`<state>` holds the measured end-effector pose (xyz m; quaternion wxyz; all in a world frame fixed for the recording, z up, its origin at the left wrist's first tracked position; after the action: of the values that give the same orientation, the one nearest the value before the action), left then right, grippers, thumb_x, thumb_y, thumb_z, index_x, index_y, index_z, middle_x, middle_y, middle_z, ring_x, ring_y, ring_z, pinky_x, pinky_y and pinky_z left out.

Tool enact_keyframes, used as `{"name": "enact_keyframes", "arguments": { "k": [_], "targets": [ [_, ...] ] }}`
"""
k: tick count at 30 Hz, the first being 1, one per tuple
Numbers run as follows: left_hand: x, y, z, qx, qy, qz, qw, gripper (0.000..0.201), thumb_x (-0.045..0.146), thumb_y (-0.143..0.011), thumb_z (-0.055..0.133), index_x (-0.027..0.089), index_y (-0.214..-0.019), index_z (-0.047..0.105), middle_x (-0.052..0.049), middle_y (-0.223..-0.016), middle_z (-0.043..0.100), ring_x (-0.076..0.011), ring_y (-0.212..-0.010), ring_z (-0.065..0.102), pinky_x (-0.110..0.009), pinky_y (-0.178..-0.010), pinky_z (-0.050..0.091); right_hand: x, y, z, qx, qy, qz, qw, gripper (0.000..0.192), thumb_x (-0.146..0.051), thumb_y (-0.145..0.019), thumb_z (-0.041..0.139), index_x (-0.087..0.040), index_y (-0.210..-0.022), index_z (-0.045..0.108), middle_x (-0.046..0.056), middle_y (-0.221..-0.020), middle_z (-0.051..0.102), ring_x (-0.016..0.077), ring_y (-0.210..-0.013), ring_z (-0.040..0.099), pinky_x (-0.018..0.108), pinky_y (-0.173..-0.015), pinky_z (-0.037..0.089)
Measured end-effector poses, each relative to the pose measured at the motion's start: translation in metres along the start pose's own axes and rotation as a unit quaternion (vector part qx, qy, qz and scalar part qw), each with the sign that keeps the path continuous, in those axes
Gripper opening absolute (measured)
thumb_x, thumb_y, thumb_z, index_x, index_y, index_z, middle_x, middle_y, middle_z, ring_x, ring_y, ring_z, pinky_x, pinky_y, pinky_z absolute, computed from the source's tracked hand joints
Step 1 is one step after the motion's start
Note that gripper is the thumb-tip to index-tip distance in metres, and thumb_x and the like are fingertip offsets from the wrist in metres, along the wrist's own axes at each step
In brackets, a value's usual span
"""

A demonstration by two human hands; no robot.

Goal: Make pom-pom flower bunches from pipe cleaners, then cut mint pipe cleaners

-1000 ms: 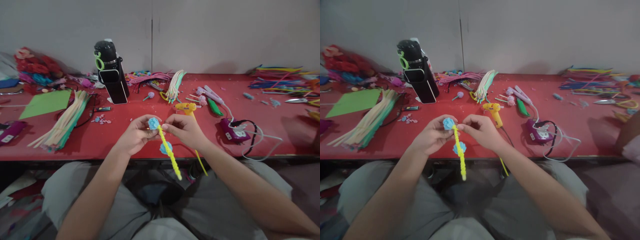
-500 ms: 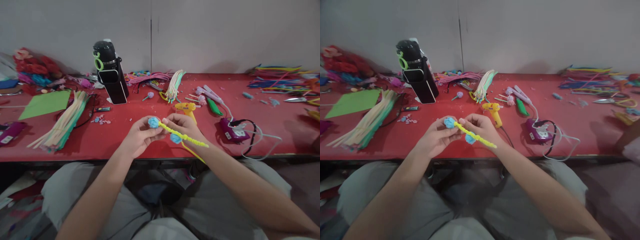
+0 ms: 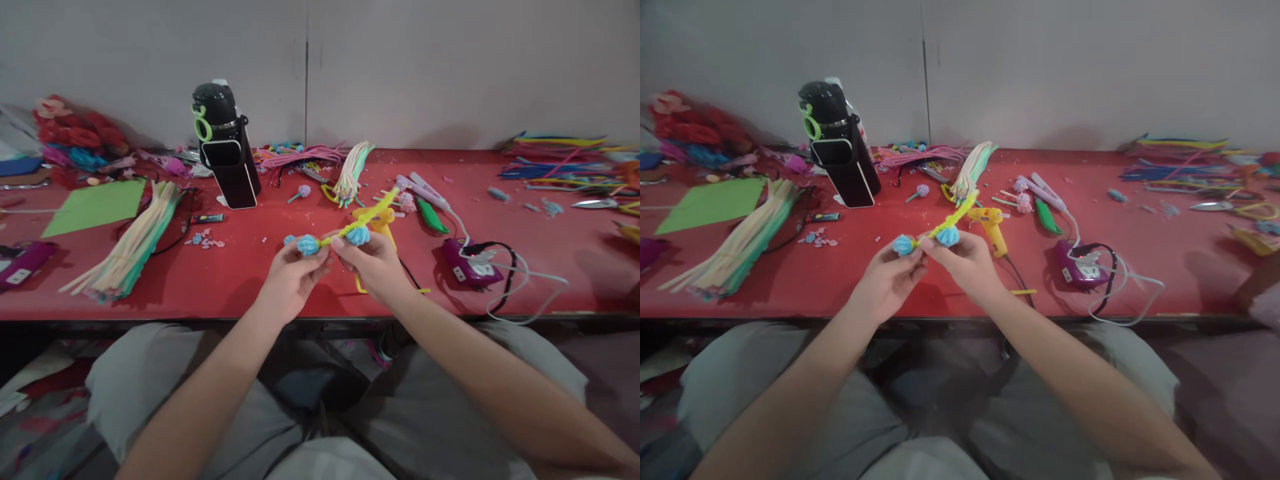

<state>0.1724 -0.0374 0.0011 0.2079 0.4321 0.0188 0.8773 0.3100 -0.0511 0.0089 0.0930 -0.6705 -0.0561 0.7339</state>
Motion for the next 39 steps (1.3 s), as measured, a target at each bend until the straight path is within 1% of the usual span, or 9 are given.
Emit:
{"name": "enact_keyframes", "arguments": {
  "k": [5,10,13,17,23,26,30,35,39],
  "targets": [
    [0.001,0.000,0.001,-0.033,-0.112,0.075,0.990,0.035,0.022,-0.063,0.090,0.019,-0.089,0.067,0.003,-0.082,0.065,-0.0102,-0.074,0.063,-0.023,-0.069,0.055,0.000,-0.004,-0.005,0.020,0.033,0.017,0.999,0.046,-0.061,-0.078,0.075,-0.019,-0.070,0.058,-0.004,-0.060,0.043,0.0091,-0.054,0.036,0.026,-0.048,0.030],
    [0.018,-0.003,-0.004,-0.081,-0.217,0.070,0.970,0.027,0.040,-0.077,0.081,0.017,-0.089,0.073,-0.003,-0.084,0.068,-0.0142,-0.079,0.064,-0.027,-0.072,0.055,-0.010,-0.007,-0.010,-0.061,0.103,0.008,0.993,0.049,-0.062,-0.082,0.070,-0.017,-0.067,0.056,-0.005,-0.059,0.039,0.0081,-0.055,0.030,0.026,-0.050,0.025],
    [0.028,-0.002,-0.005,-0.097,-0.329,0.090,0.935,0.023,0.039,-0.079,0.079,0.016,-0.083,0.074,-0.004,-0.081,0.071,-0.0154,-0.077,0.065,-0.027,-0.072,0.053,-0.012,-0.009,-0.012,-0.089,0.144,-0.004,0.985,0.048,-0.060,-0.083,0.070,-0.017,-0.066,0.057,-0.004,-0.061,0.041,0.0088,-0.057,0.033,0.026,-0.052,0.027],
    [0.029,0.001,-0.001,-0.125,-0.432,0.096,0.888,0.019,0.036,-0.079,0.079,0.017,-0.082,0.076,-0.004,-0.081,0.075,-0.0177,-0.078,0.068,-0.030,-0.075,0.054,-0.013,-0.008,-0.012,-0.081,0.183,-0.006,0.980,0.046,-0.055,-0.083,0.072,-0.017,-0.063,0.057,-0.005,-0.058,0.040,0.0087,-0.056,0.031,0.027,-0.050,0.025],
    [0.030,0.002,0.000,-0.133,-0.464,0.101,0.870,0.018,0.035,-0.080,0.077,0.018,-0.076,0.076,-0.004,-0.079,0.076,-0.0182,-0.076,0.069,-0.030,-0.076,0.053,-0.016,-0.004,-0.009,-0.080,0.204,0.007,0.976,0.043,-0.050,-0.085,0.071,-0.017,-0.060,0.058,-0.006,-0.054,0.039,0.0077,-0.052,0.029,0.027,-0.048,0.024],
    [0.030,0.000,-0.001,-0.135,-0.444,0.097,0.880,0.018,0.035,-0.080,0.077,0.017,-0.077,0.075,-0.004,-0.077,0.074,-0.0173,-0.074,0.068,-0.029,-0.074,0.053,-0.017,-0.003,-0.009,-0.080,0.198,0.010,0.977,0.043,-0.052,-0.083,0.073,-0.016,-0.062,0.062,-0.005,-0.053,0.042,0.0078,-0.052,0.030,0.026,-0.048,0.026],
    [0.026,0.000,-0.003,-0.137,-0.410,0.096,0.897,0.027,0.037,-0.074,0.083,0.018,-0.090,0.074,-0.006,-0.091,0.074,-0.0188,-0.086,0.069,-0.030,-0.078,0.055,-0.015,-0.004,-0.011,-0.054,0.184,-0.002,0.981,0.040,-0.052,-0.081,0.074,-0.016,-0.065,0.066,-0.003,-0.056,0.053,0.0084,-0.052,0.038,0.026,-0.050,0.030],
    [0.022,0.002,-0.001,-0.094,-0.453,0.166,0.871,0.022,0.030,-0.076,0.080,0.019,-0.094,0.073,-0.005,-0.095,0.076,-0.0180,-0.087,0.070,-0.028,-0.078,0.055,-0.011,-0.005,-0.012,-0.026,0.169,-0.002,0.985,0.034,-0.047,-0.082,0.073,-0.016,-0.068,0.070,0.001,-0.062,0.063,0.0108,-0.056,0.048,0.027,-0.054,0.038],
    [0.024,0.004,-0.002,-0.047,-0.455,0.216,0.863,0.015,0.024,-0.076,0.076,0.019,-0.090,0.074,-0.004,-0.089,0.076,-0.0181,-0.082,0.070,-0.027,-0.071,0.054,-0.013,-0.003,-0.009,-0.055,0.178,-0.015,0.982,0.026,-0.040,-0.085,0.069,-0.016,-0.075,0.073,0.003,-0.071,0.069,0.0141,-0.064,0.057,0.028,-0.061,0.043]
  ]
}}
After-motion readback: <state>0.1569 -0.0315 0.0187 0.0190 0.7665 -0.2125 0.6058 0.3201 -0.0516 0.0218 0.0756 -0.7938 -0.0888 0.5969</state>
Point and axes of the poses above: each hand's wrist, its own y-axis away from the middle knuckle, its own z-axis out of the palm, x = y × z, the point moved 4 cm from there along -y, towards the middle knuckle
